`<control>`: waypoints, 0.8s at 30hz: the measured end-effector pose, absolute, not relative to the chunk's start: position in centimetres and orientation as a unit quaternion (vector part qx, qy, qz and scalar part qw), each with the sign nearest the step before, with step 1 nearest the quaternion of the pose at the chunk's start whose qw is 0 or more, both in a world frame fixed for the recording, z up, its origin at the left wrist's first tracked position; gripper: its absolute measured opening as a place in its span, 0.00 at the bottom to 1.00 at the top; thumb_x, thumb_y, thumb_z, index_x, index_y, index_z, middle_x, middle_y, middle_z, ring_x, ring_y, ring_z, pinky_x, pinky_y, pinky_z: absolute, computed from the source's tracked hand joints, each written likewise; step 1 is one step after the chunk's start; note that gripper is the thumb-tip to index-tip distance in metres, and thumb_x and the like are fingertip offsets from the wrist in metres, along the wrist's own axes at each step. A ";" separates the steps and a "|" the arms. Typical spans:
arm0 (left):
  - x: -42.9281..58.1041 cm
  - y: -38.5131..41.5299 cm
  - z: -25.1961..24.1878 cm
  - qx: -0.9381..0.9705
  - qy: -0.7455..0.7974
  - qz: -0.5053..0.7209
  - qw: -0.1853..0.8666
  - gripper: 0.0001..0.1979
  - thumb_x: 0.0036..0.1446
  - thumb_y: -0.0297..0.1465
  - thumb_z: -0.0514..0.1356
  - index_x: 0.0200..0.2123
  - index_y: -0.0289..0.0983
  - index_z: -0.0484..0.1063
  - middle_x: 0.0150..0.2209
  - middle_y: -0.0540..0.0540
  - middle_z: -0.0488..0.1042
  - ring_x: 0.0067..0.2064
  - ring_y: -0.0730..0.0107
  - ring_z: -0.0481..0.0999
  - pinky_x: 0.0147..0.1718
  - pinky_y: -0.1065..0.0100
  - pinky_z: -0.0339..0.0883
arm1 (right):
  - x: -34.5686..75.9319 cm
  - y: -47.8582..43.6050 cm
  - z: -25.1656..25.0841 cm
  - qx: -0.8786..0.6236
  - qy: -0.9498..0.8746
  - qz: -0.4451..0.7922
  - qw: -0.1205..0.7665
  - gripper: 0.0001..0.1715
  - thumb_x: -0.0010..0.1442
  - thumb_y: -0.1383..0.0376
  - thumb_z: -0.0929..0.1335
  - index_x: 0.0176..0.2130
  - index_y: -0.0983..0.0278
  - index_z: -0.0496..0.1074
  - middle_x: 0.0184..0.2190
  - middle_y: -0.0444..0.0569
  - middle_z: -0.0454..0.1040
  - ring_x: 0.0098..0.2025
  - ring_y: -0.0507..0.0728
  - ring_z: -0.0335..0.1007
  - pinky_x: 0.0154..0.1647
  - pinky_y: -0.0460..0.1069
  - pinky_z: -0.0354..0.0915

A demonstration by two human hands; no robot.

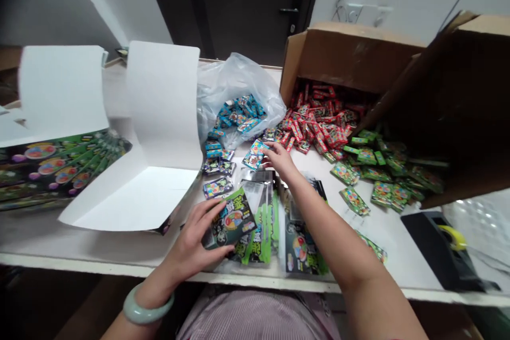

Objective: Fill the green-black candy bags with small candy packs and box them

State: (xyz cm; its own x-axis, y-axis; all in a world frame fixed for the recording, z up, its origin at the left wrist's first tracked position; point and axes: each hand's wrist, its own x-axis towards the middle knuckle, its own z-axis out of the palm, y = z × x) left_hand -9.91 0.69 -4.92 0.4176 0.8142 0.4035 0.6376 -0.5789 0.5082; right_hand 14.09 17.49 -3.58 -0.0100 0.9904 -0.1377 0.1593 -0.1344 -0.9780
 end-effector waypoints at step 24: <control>-3.8 -0.6 -3.7 0.840 0.421 0.330 0.087 0.44 0.48 0.36 0.68 0.65 0.41 0.50 0.56 0.37 0.61 0.58 0.48 0.62 0.58 0.46 0.58 | 19.6 1.2 -0.5 -0.518 -0.690 0.324 0.388 0.18 0.58 0.59 0.69 0.49 0.56 0.72 0.52 0.51 0.67 0.55 0.60 0.63 0.50 0.56 0.64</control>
State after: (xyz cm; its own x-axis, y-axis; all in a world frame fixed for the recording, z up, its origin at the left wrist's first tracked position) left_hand -3.82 -0.61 -3.71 0.4277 0.7655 0.4807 0.6505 -0.6299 0.4244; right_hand 19.58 1.15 -0.52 -0.1619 0.9663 0.1999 0.4630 0.2533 -0.8494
